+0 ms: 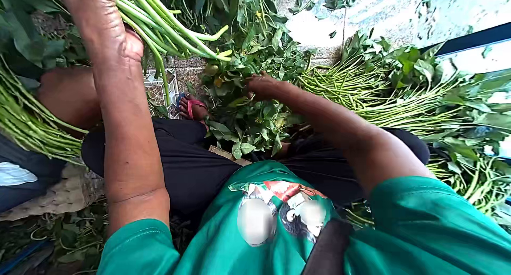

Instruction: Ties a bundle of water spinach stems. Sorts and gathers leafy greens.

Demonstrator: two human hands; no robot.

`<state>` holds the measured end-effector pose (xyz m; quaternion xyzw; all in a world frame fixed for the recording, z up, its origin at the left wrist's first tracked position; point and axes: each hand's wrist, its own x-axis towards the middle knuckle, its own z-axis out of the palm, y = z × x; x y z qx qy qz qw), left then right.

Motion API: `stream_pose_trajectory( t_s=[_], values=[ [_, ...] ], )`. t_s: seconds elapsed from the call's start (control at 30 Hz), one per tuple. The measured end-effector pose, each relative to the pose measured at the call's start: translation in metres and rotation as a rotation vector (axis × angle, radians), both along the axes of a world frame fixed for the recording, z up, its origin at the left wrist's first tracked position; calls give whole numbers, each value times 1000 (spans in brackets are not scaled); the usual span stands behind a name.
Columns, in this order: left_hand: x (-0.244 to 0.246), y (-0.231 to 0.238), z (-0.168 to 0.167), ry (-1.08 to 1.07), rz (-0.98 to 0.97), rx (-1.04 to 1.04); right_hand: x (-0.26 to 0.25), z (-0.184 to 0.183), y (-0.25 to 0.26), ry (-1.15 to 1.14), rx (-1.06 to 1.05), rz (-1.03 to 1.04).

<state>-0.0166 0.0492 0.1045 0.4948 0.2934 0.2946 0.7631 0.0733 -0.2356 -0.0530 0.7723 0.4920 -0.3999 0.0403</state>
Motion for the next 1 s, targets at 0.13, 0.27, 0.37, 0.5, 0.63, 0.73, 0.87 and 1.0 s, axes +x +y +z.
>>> stream_pose_trajectory(
  t_s=[0.13,0.27,0.37,0.5,0.63,0.73,0.87,1.0],
  values=[
    [5,-9,-2,-12,-22,-44,34,38,-44,141,139,-325],
    [5,-15,-9,3,-100,-36,29,42,-76,237,386,-653],
    [6,-18,-14,16,-159,-32,21,35,-89,404,637,-1028],
    [6,-20,-16,18,-224,-43,23,48,-91,568,983,-1374],
    [6,-22,-14,18,-231,-53,24,73,-89,786,1256,-1536],
    [7,-22,-17,38,-218,-60,21,73,-88,971,1430,-1568],
    [9,-40,-27,59,-261,-83,6,73,-79,1081,1557,-1609],
    [11,-83,-50,64,-312,-107,-13,70,-55,1184,1621,-1634]
  ],
)
